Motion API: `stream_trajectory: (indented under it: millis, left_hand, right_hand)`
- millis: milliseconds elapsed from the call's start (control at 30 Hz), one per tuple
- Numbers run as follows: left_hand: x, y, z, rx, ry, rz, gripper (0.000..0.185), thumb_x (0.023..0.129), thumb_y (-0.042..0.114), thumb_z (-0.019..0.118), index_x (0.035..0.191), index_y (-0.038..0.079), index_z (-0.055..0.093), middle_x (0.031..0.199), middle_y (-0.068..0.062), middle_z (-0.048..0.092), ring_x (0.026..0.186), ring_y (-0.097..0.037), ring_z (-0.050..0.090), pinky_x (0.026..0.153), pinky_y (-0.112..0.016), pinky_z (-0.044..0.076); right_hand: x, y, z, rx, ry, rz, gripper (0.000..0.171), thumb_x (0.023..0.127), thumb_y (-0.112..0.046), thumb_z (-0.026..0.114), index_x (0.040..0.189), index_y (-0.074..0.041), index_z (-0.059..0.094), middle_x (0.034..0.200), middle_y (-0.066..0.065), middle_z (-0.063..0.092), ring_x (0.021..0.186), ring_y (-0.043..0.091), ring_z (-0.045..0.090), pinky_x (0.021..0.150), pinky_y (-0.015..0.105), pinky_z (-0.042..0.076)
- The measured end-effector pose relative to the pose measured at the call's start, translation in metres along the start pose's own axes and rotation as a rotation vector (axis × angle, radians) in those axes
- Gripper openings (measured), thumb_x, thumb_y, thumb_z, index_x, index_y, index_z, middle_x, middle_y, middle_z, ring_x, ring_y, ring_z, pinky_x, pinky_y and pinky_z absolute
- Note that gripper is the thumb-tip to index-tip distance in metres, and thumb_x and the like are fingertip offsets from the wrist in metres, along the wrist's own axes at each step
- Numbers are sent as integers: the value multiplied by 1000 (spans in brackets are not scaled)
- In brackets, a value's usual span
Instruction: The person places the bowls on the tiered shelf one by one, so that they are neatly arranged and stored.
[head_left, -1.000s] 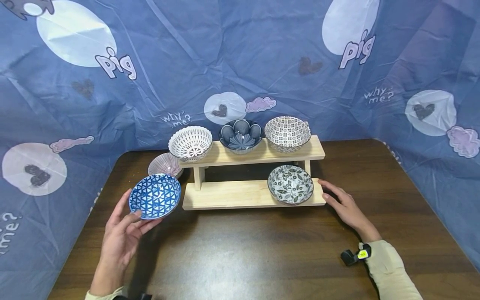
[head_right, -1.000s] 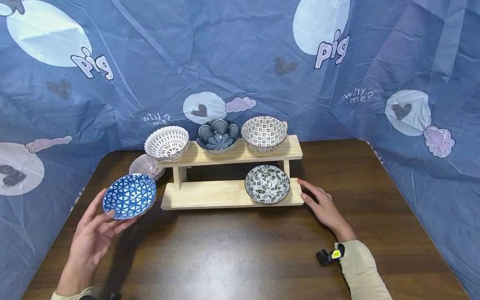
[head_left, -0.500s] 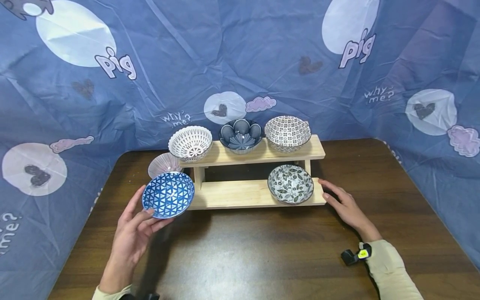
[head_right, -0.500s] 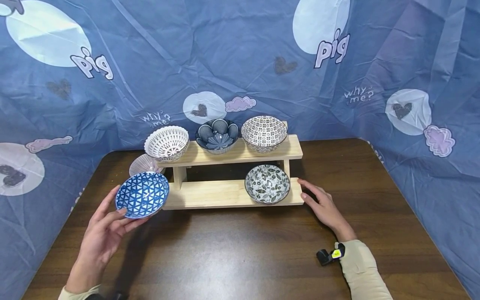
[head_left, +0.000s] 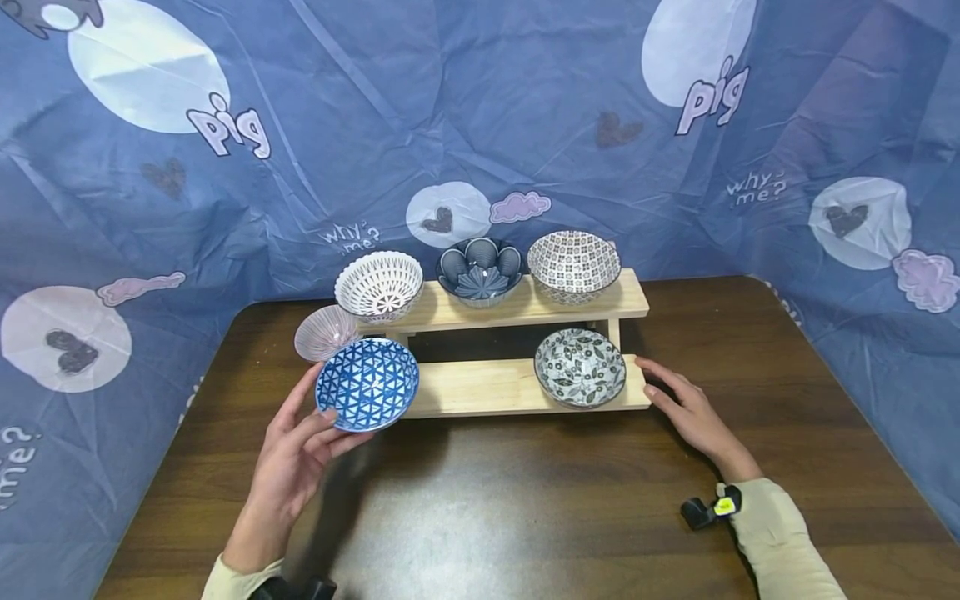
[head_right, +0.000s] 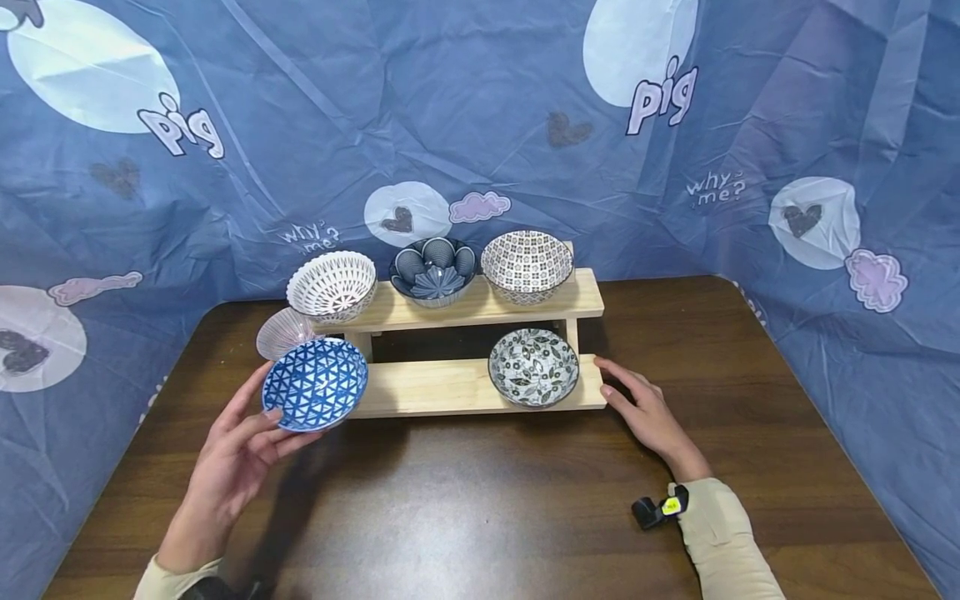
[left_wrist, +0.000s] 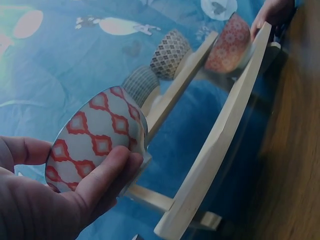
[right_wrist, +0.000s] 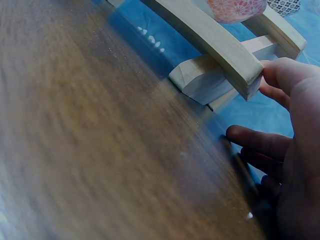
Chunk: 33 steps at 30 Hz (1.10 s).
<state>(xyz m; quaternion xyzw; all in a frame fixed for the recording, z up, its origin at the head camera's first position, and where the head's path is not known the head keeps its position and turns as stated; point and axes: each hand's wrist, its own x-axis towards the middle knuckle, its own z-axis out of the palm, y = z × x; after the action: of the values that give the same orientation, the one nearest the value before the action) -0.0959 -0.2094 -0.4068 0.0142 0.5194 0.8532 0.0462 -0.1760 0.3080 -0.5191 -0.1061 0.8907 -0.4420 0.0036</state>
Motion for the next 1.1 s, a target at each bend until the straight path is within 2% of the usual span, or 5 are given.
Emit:
stream_trajectory:
  millis: [200,433,567,800,1100]
  left_hand:
    - [5,-4,12,4,-17,-29,66,99,-6,37,158,20,22,149,-19,24,99,-22,74,86,-42,63]
    - [14,-12,26,29,11,-87,70,98,-6,38,160,19,16,156,-22,17,100,-20,74,85,-40,63]
    - [19,-17,33,31,25,-125,69,98,-4,39,159,21,18,157,-20,18,98,-19,74,85,-40,63]
    - [27,-26,42,28,12,-170,70,98,-5,39,159,20,17,161,-21,18,101,-21,73,85,-43,63]
    - [34,-36,52,6,4,-187,74,97,-7,40,161,19,13,159,-28,21,101,-22,73,86,-43,63]
  right_hand:
    - [0,1,0,0,8,-6,51,106,-32,49,151,-11,44,156,19,44,144,45,34,115,69,27]
    - [0,0,0,-6,15,-15,49,105,-29,50,150,-11,45,155,19,45,143,44,36,115,67,28]
    - [-1,-3,-1,6,10,-16,48,105,-27,52,150,-11,45,155,19,45,144,44,36,115,68,28]
    - [-2,-9,-2,16,-1,-8,49,104,-25,53,150,-10,45,155,18,45,145,43,35,115,69,28]
    - [-1,-6,-2,12,-3,0,49,105,-27,52,151,-10,44,156,19,44,146,44,34,115,70,26]
